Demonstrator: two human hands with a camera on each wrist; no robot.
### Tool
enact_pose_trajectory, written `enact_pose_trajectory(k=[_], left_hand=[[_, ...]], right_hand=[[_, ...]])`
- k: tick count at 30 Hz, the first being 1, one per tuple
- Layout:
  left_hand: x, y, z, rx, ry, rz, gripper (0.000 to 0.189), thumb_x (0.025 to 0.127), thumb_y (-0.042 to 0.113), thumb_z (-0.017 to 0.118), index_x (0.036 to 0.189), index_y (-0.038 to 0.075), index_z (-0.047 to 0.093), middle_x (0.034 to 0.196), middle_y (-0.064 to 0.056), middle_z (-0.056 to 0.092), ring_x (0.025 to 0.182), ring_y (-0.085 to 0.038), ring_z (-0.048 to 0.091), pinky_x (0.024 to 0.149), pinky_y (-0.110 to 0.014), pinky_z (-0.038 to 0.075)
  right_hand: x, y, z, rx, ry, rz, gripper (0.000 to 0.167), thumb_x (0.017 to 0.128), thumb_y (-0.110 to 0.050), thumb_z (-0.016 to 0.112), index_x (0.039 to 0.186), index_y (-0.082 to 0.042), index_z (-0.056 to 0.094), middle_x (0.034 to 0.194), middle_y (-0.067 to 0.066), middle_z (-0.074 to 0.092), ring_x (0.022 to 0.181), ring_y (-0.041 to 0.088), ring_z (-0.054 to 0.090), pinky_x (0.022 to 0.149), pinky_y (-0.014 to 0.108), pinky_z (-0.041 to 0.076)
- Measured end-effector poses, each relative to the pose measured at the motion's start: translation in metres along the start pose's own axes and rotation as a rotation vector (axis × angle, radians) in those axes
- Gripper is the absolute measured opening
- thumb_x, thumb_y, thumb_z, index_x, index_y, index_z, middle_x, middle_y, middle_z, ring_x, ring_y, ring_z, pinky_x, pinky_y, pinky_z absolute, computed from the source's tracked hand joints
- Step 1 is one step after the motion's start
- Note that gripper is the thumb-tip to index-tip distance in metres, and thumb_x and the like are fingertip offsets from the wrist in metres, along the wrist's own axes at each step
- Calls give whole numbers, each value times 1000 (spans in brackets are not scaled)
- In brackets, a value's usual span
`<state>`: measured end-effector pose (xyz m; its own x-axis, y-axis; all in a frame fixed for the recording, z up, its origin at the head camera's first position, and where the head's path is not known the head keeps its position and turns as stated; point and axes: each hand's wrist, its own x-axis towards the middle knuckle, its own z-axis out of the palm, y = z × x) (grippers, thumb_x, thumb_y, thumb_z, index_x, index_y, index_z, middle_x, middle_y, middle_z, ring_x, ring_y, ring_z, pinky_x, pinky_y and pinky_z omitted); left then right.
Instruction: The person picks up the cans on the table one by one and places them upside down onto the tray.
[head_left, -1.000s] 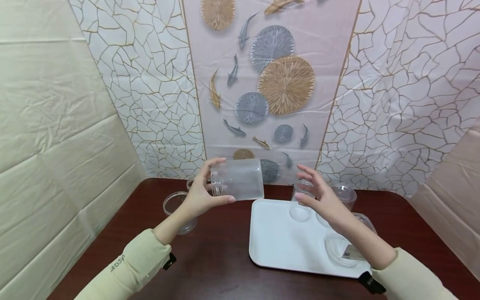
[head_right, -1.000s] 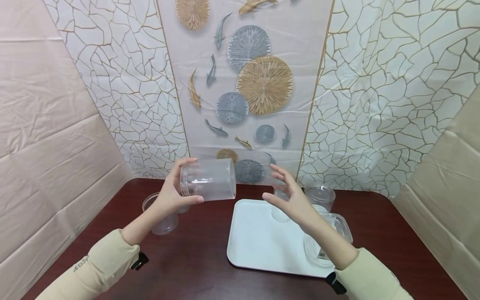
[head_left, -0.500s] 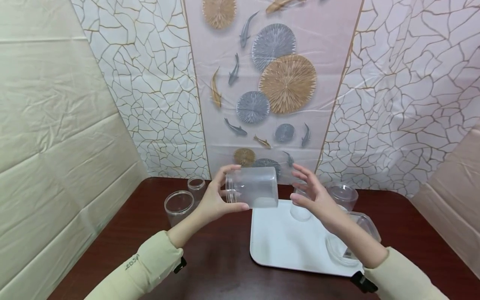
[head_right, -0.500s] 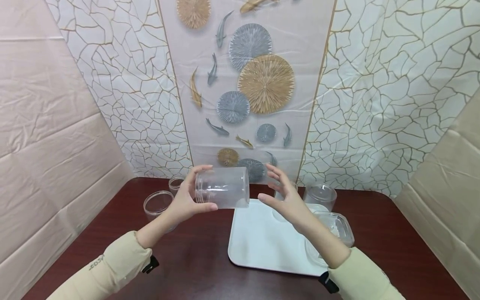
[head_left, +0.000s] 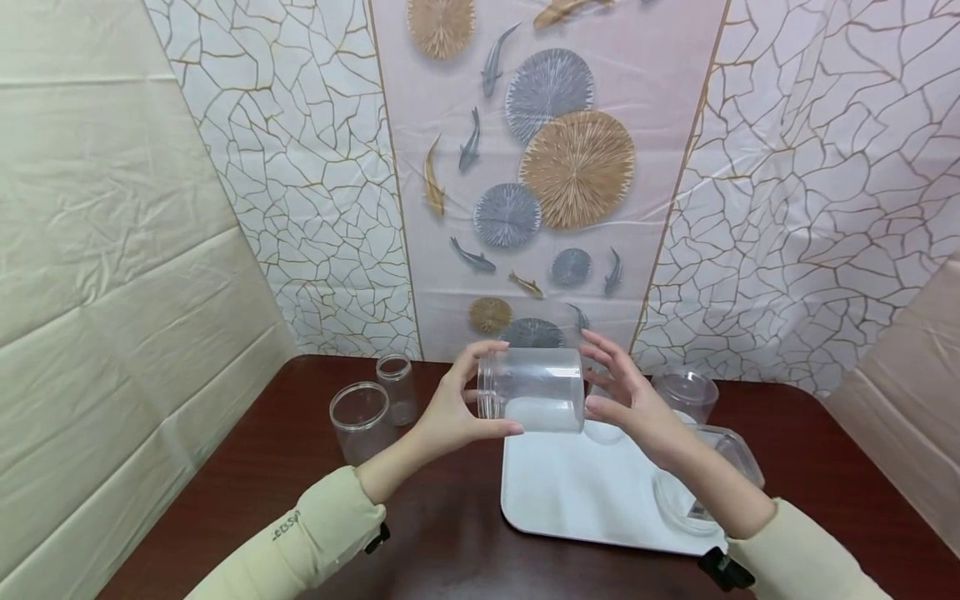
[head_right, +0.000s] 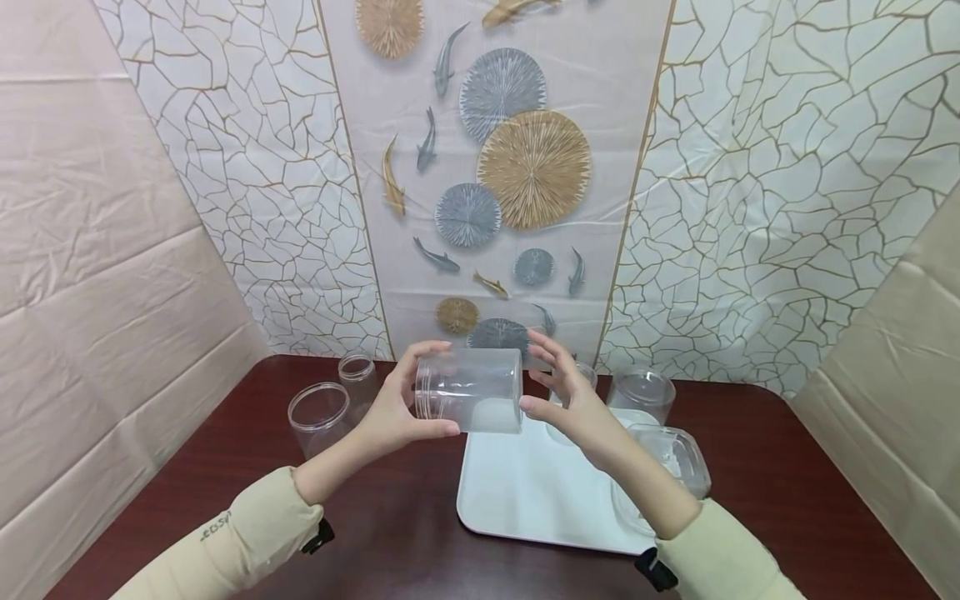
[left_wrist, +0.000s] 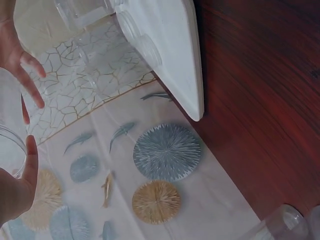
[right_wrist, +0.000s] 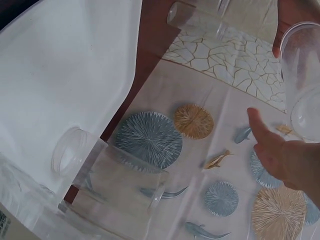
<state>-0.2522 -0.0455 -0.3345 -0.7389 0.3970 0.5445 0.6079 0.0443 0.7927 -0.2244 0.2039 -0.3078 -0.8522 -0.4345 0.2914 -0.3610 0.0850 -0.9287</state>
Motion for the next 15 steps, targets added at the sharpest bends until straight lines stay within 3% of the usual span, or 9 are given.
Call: enact_pose_trajectory(k=[4, 10, 15], left_hand=[[-1, 0, 2, 7, 12, -5, 85, 64, -1, 84, 135, 13, 39, 141, -7, 40, 107, -20, 55, 83, -34, 55], [-3, -2, 6, 27, 23, -28, 85, 64, 4, 85, 135, 20, 40, 141, -2, 40, 117, -22, 52, 87, -35, 52], [-5, -4, 10, 12, 34, -17, 84, 64, 2, 84, 135, 17, 41, 140, -6, 41, 113, -23, 53, 86, -34, 53]], right_hand=[[0, 1, 1, 23, -30, -11, 70, 94, -17, 56, 150, -25, 15, 154, 21, 9, 137, 53, 14, 96, 57, 43], [1, 2, 5, 40, -51, -22, 68, 93, -14, 57, 148, -26, 19, 154, 20, 9, 134, 49, 22, 89, 33, 50], [1, 2, 7, 9, -34, -17, 64, 92, -8, 58, 145, -22, 25, 152, 17, 15, 128, 23, 40, 85, 30, 52]])
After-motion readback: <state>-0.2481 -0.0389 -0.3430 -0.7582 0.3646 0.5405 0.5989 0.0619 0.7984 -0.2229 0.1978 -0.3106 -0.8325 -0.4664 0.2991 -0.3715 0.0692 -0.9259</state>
